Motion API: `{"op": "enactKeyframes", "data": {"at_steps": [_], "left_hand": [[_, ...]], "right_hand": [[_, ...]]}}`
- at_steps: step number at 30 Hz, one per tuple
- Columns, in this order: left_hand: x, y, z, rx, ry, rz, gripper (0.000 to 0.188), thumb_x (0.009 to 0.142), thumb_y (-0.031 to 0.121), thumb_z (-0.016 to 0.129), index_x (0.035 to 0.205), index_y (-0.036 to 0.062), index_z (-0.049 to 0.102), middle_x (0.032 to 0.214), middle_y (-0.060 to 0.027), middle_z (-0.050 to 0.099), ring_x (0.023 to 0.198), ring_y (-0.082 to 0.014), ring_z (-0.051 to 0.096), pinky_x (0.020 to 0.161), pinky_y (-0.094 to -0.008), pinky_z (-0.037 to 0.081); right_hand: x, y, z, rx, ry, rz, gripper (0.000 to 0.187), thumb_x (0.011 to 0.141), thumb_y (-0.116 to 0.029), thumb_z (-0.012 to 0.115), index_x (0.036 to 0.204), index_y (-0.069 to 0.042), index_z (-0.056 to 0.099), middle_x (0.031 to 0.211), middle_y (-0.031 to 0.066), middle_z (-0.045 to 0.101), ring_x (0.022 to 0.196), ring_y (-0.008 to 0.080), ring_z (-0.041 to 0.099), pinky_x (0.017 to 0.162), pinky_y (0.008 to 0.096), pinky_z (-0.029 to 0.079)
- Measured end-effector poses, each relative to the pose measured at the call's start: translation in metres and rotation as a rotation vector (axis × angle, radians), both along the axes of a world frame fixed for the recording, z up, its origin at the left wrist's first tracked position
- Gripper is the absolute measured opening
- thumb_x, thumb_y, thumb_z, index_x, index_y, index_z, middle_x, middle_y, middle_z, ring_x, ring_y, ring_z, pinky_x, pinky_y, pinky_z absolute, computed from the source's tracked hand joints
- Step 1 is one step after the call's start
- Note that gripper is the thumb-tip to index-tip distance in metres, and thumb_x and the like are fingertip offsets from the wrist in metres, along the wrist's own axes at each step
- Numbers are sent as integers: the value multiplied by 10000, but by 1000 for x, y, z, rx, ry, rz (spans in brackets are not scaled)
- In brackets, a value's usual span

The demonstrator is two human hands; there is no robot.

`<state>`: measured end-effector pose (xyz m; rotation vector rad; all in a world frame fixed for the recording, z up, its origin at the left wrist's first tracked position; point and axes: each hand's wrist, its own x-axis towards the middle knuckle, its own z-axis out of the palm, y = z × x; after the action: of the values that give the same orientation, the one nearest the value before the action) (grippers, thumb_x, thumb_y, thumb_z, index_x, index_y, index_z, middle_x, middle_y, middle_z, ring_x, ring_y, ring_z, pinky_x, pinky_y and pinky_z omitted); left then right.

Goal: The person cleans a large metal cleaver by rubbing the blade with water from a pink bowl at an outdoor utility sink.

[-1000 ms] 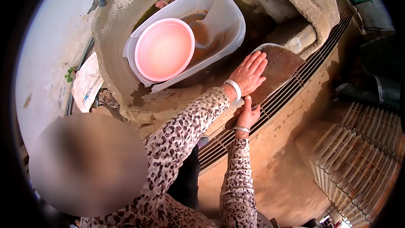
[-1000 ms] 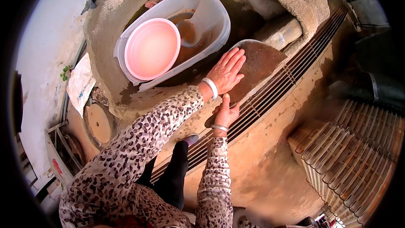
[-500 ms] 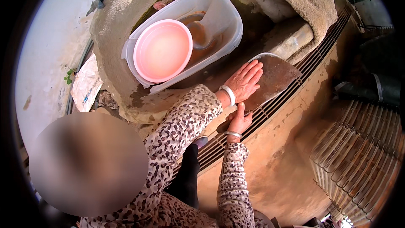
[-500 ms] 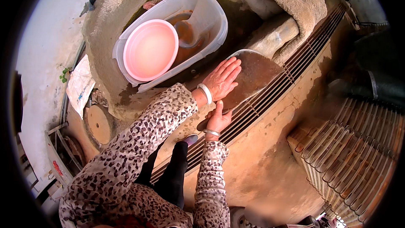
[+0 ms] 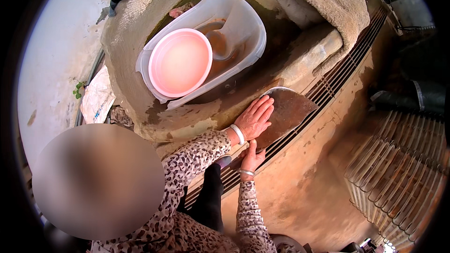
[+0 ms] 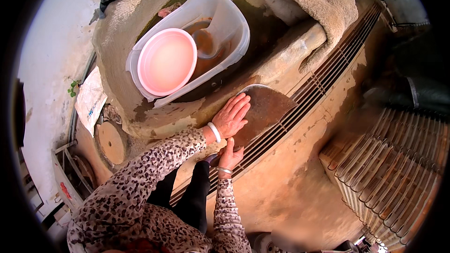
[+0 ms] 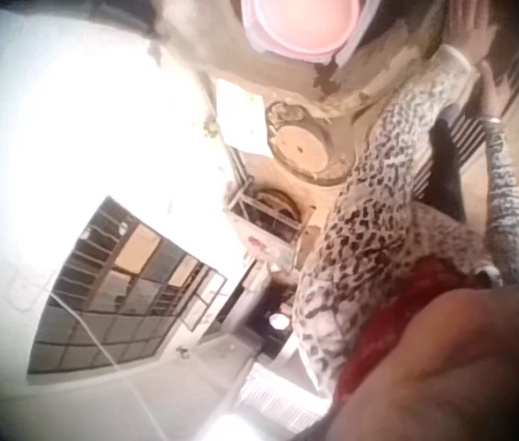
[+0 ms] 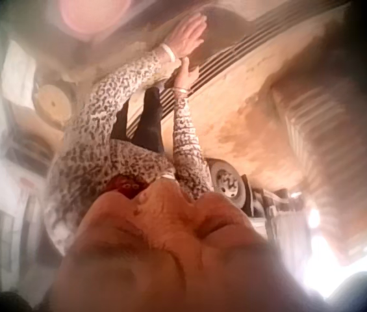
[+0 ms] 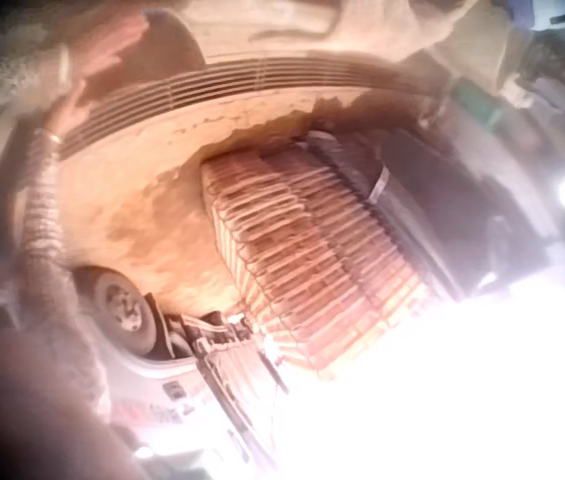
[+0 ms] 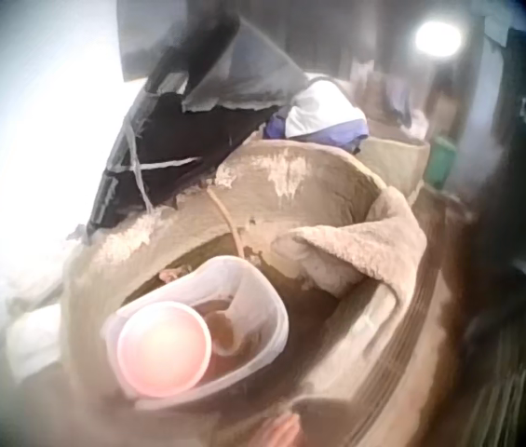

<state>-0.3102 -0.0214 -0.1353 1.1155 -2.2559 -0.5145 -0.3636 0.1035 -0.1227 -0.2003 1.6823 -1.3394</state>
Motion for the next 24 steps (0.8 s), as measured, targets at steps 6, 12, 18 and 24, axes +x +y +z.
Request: {"op": "enactKeyframes", "data": {"at_steps": [6, 12, 18, 24], "left_hand": [[-23, -74, 15, -88, 16, 117, 636, 807, 170, 724, 1330, -55, 441, 1476, -208, 373, 1418, -379, 306, 1177, -492, 282], [0, 5, 2, 42, 22, 30, 643, 800, 179, 732, 1327, -56, 449, 1509, -205, 343, 1441, -374, 278, 1184, -504, 261], [-18, -68, 12, -79, 21, 123, 607, 828, 198, 706, 1324, -50, 458, 1512, -190, 344, 1436, -370, 285, 1174, -504, 274], [2, 7, 0, 25, 1, 25, 612, 821, 194, 707, 1319, -57, 455, 1478, -221, 364, 1419, -394, 299, 1178, -504, 272]], "right_hand": [[-38, -89, 12, -70, 55, 126, 247, 939, -237, 682, 954, -42, 532, 567, 2, 490, 400, 93, 449, 370, 260, 377], [-1, 12, 2, 11, 9, 43, 237, 944, -175, 666, 1097, -33, 553, 573, 7, 524, 395, 92, 451, 368, 251, 380], [-34, -81, 8, -92, 33, 102, 231, 940, -218, 683, 974, -41, 538, 558, -5, 487, 396, 96, 440, 370, 254, 361], [5, 3, 13, -9, 25, 7, 177, 937, -174, 678, 994, -66, 549, 589, -14, 499, 412, 85, 423, 374, 243, 347]]}}
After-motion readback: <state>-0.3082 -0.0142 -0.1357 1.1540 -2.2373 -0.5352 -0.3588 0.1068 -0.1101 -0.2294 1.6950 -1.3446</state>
